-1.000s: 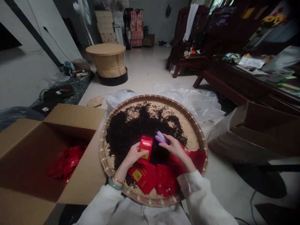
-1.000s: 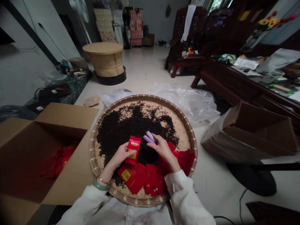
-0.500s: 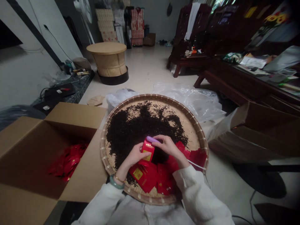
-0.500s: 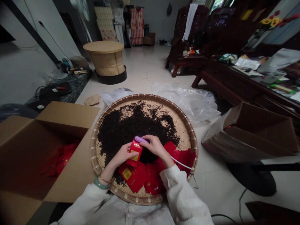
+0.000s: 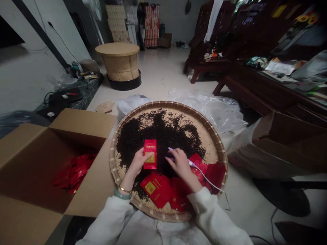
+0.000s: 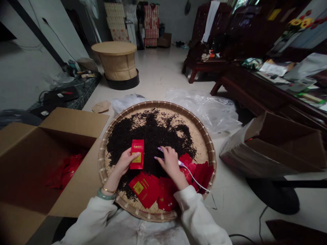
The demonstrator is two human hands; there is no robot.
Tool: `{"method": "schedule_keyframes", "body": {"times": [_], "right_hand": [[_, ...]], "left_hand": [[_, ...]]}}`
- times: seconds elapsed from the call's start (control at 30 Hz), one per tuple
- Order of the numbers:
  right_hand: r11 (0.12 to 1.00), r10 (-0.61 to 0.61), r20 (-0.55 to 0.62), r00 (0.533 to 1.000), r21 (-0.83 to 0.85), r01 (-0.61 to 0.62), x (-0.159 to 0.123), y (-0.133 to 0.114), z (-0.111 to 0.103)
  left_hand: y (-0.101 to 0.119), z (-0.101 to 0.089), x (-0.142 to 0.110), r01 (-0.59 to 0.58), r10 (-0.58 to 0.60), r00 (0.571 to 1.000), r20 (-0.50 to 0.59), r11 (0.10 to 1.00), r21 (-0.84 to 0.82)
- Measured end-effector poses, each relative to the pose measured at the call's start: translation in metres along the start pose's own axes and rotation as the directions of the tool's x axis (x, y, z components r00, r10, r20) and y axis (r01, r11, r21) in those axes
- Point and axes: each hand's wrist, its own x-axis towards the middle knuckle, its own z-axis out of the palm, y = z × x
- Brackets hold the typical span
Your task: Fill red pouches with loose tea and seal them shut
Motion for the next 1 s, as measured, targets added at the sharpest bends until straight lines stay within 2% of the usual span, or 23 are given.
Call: {"method": "schedule_keyframes", "body": {"times": [0.03,0.07,0.13,0.17,0.2,0.23,0.3,0.33,0.4,0.5,0.57,0.6,0.63,0.7,0.77,0.8,0.83,0.87,0.9,0.93,1.0], "right_hand": [[0.999,-0.051,0.026,0.998,0.01,0.05,-0.007,-0.011,0.006],[0.993,-0.116,0.125,0.985,0.039,0.112,-0.015,-0.023,0.012],[0.979,-0.204,0.349,0.915,0.052,0.198,-0.033,-0.049,0.028],[0.974,-0.21,0.426,0.88,0.019,0.224,-0.042,-0.061,0.038],[0.969,-0.201,0.472,0.858,-0.033,0.246,-0.052,-0.071,0.047],[0.962,-0.183,0.485,0.855,-0.09,0.257,-0.06,-0.079,0.055],[0.955,-0.15,0.475,0.867,-0.158,0.252,-0.072,-0.088,0.068],[0.954,-0.147,0.469,0.871,-0.167,0.251,-0.075,-0.088,0.072],[0.956,-0.173,0.474,0.863,-0.129,0.262,-0.078,-0.085,0.073],[0.969,-0.206,0.491,0.846,-0.021,0.247,-0.074,-0.076,0.064],[0.98,-0.177,0.494,0.851,0.008,0.199,-0.07,-0.071,0.056],[0.984,-0.156,0.499,0.852,0.004,0.177,-0.068,-0.069,0.053],[0.987,-0.137,0.507,0.851,-0.007,0.163,-0.066,-0.069,0.051],[0.986,-0.121,0.529,0.84,-0.035,0.164,-0.063,-0.069,0.049],[0.979,-0.139,0.546,0.826,-0.048,0.197,-0.062,-0.071,0.05],[0.975,-0.155,0.551,0.82,-0.048,0.217,-0.062,-0.073,0.05],[0.971,-0.17,0.555,0.814,-0.049,0.235,-0.062,-0.074,0.051],[0.966,-0.184,0.558,0.809,-0.051,0.254,-0.063,-0.075,0.053],[0.96,-0.195,0.558,0.806,-0.059,0.273,-0.065,-0.076,0.054],[0.954,-0.204,0.554,0.807,-0.073,0.291,-0.066,-0.076,0.056],[0.94,-0.223,0.535,0.815,-0.103,0.325,-0.071,-0.078,0.061]], "left_hand": [[0.0,0.002,0.0,0.002,-0.002,1.0,-0.004,1.0,-0.002],[0.0,0.004,0.0,0.005,-0.005,1.0,-0.004,1.0,-0.002],[0.001,0.007,0.0,0.018,-0.018,1.0,0.01,1.0,-0.012],[0.002,0.007,-0.001,0.023,-0.022,1.0,0.012,0.999,-0.033],[0.005,0.006,-0.002,0.016,-0.016,1.0,-0.001,0.997,-0.075],[0.009,0.003,-0.003,-0.011,0.008,1.0,-0.024,0.99,-0.139],[0.023,-0.007,-0.006,-0.172,0.135,0.981,-0.137,0.932,-0.318],[0.033,-0.014,-0.009,-0.298,0.244,0.953,-0.182,0.865,-0.404],[0.055,-0.03,-0.015,-0.518,0.455,0.853,-0.255,0.685,-0.512],[0.086,-0.054,-0.024,-0.666,0.619,0.73,-0.29,0.548,-0.507],[0.099,-0.066,-0.027,-0.712,0.665,0.676,-0.316,0.48,-0.513],[0.102,-0.071,-0.027,-0.716,0.669,0.669,-0.323,0.463,-0.522],[0.102,-0.073,-0.025,-0.707,0.662,0.679,-0.317,0.473,-0.525],[0.094,-0.073,-0.021,-0.645,0.612,0.747,-0.26,0.572,-0.507],[0.076,-0.064,-0.015,-0.491,0.487,0.865,-0.12,0.774,-0.399],[0.064,-0.057,-0.013,-0.374,0.382,0.924,-0.02,0.892,-0.255],[0.051,-0.05,-0.011,-0.229,0.233,0.966,0.109,0.972,-0.045],[0.039,-0.042,-0.009,-0.103,0.057,0.971,0.231,0.975,0.195],[0.027,-0.034,-0.008,-0.026,-0.105,0.947,0.305,0.917,0.398],[0.016,-0.028,-0.007,-0.006,-0.198,0.922,0.333,0.852,0.524],[0.001,-0.019,-0.005,0.006,-0.242,0.906,0.346,0.827,0.563]]}}
